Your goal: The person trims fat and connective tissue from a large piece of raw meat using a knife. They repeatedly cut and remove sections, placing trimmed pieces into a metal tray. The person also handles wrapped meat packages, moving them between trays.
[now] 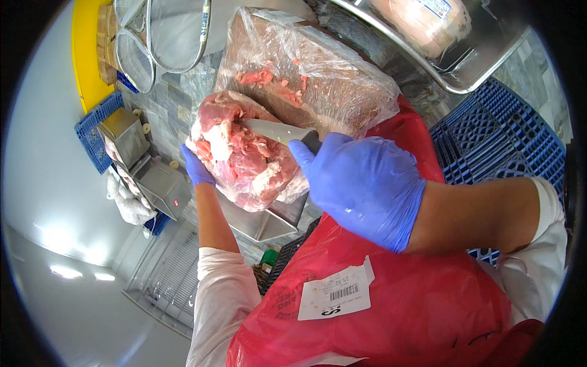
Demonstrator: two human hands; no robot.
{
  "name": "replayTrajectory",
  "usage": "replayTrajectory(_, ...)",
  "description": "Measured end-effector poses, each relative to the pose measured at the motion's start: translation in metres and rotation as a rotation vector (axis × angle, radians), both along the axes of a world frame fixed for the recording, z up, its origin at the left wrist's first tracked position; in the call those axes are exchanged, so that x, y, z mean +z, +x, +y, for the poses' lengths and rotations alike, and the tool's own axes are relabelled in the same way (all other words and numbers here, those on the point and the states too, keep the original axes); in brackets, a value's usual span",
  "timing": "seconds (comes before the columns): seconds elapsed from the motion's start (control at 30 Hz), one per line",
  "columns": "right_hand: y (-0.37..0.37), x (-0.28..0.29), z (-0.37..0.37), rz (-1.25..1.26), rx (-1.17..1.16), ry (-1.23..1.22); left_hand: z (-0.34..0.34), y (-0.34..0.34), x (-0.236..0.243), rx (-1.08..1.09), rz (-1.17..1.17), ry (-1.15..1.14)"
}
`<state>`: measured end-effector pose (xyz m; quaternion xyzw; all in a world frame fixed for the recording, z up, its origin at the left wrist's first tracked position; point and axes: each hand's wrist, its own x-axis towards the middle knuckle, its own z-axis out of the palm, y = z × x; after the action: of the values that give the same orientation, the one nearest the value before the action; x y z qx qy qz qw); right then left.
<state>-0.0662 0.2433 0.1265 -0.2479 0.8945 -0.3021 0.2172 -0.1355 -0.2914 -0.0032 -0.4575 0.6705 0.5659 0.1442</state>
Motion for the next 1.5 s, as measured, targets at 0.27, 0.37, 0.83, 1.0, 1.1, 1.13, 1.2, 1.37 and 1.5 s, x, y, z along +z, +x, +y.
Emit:
replayTrajectory(0.27, 0.048, -0.046, 0.042, -0.226, -0.135, -0.198, 0.031, -0.002, 0.011, -0.039, 0.03, -0.025)
replayTrajectory(0.37, 0.054, -0.055, 0.05, -0.271, -0.195, -0.321, 0.044, -0.011, 0.012, -0.053, 0.042, -0.052)
replayTrajectory(0.83, 0.023, -0.066, 0.059, -0.613, -0.231, -0.58, 0.053, -0.021, 0.021, -0.163, -0.009, 0.104)
replayTrajectory(1.0, -0.003, -0.079, 0.061, -0.491, -0.124, -0.594, 0.039, -0.03, 0.016, -0.14, -0.101, 0.009)
replayTrajectory(1.1, -0.034, -0.054, 0.068, -0.591, -0.029, -0.5, 0.044, -0.036, 0.02, -0.155, -0.124, 0.051)
replayTrajectory(1.13, -0.041, -0.048, 0.067, -0.614, 0.005, -0.475, 0.043, -0.038, 0.021, -0.166, -0.121, 0.076)
replayTrajectory(1.2, -0.036, -0.046, 0.06, -0.517, 0.001, -0.45, 0.031, -0.042, 0.009, -0.161, -0.113, 0.034)
replayTrajectory(1.37, 0.002, -0.02, 0.047, -0.425, 0.031, -0.286, 0.042, -0.05, 0.008, -0.174, -0.114, 0.002)
replayTrajectory(1.5, 0.043, -0.008, 0.035, -0.2, 0.1, -0.124, 0.046, -0.058, 0.009, -0.226, -0.121, -0.01)
